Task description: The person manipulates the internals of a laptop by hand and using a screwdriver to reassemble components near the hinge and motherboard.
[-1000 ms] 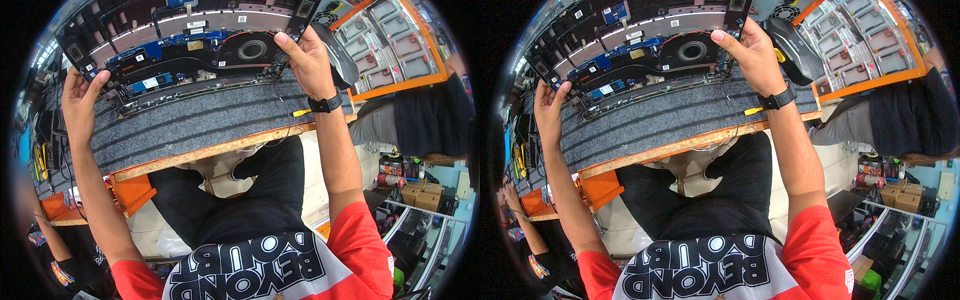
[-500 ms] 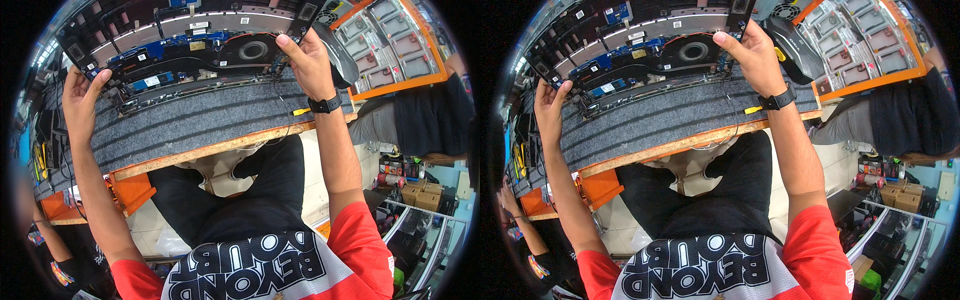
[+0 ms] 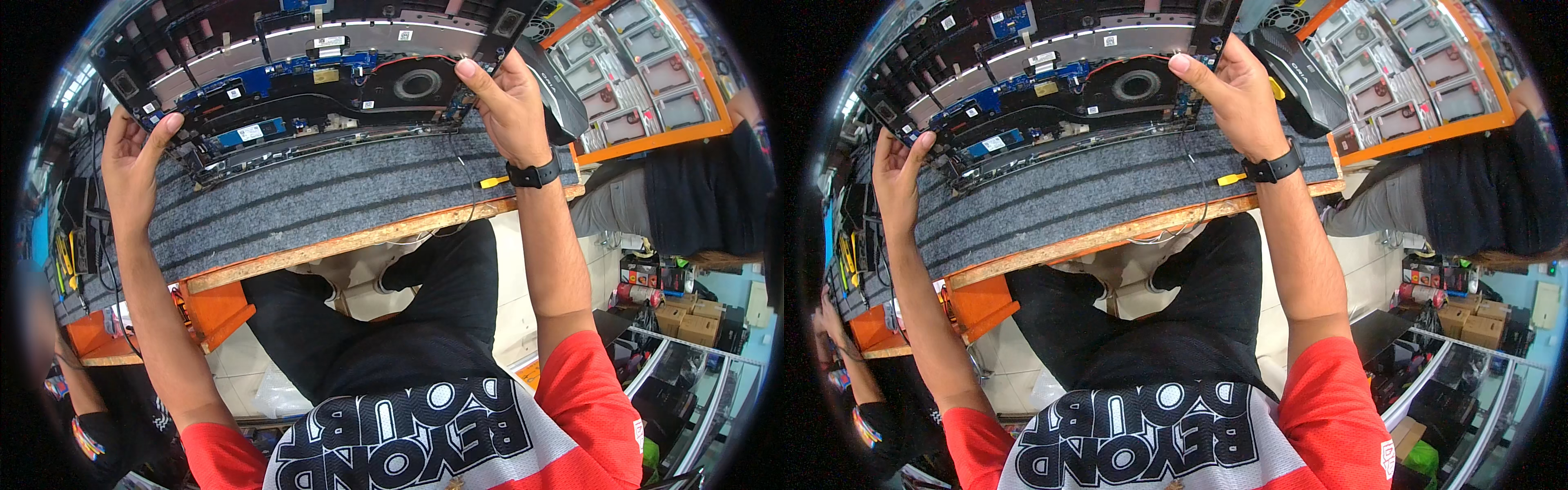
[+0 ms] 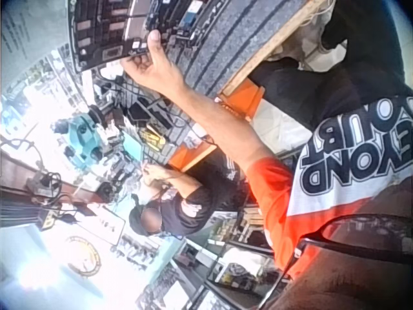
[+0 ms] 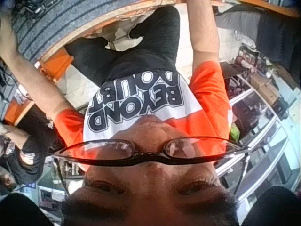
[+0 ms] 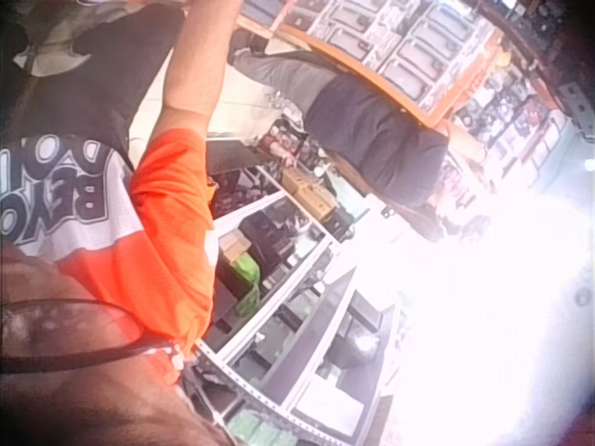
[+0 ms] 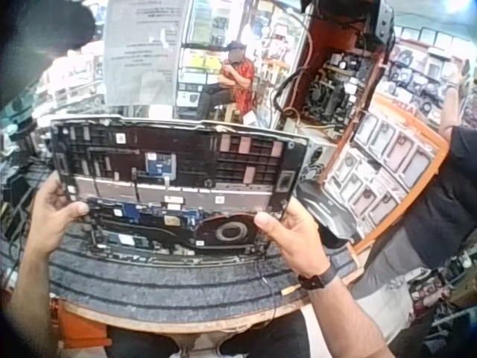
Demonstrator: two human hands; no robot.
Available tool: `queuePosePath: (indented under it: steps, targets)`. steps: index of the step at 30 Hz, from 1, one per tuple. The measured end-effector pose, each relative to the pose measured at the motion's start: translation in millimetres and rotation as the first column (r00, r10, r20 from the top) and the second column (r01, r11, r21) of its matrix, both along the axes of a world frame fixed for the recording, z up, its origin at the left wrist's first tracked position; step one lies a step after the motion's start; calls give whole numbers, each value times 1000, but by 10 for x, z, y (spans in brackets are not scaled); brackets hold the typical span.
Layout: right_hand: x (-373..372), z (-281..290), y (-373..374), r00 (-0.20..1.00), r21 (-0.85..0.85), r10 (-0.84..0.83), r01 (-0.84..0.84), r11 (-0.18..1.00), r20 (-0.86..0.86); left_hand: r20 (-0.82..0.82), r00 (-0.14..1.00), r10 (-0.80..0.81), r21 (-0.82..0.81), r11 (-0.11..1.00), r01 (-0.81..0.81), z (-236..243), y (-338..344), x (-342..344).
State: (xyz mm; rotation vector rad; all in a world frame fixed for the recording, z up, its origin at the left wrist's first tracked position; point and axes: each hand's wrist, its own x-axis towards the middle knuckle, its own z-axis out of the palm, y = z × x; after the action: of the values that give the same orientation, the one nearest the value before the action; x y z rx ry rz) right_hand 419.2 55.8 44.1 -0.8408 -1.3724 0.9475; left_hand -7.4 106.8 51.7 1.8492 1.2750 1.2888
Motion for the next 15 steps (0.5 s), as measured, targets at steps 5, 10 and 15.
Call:
queuePosePath:
  steps: [5,10,15]
  targets:
    - [14,-8,-26,1000,-8,1,-1,1000,-4,16,1000,-27,4,1000,27,-20,14,1]
    - [22,-16,-33,1000,1,-13,13,1000,20,19,999,-32,25,999,32,-15,-15,31]
    - [6,-7,-40,1000,12,-7,7,1000,11,1,1000,-11,19,1000,11,-12,-12,21]
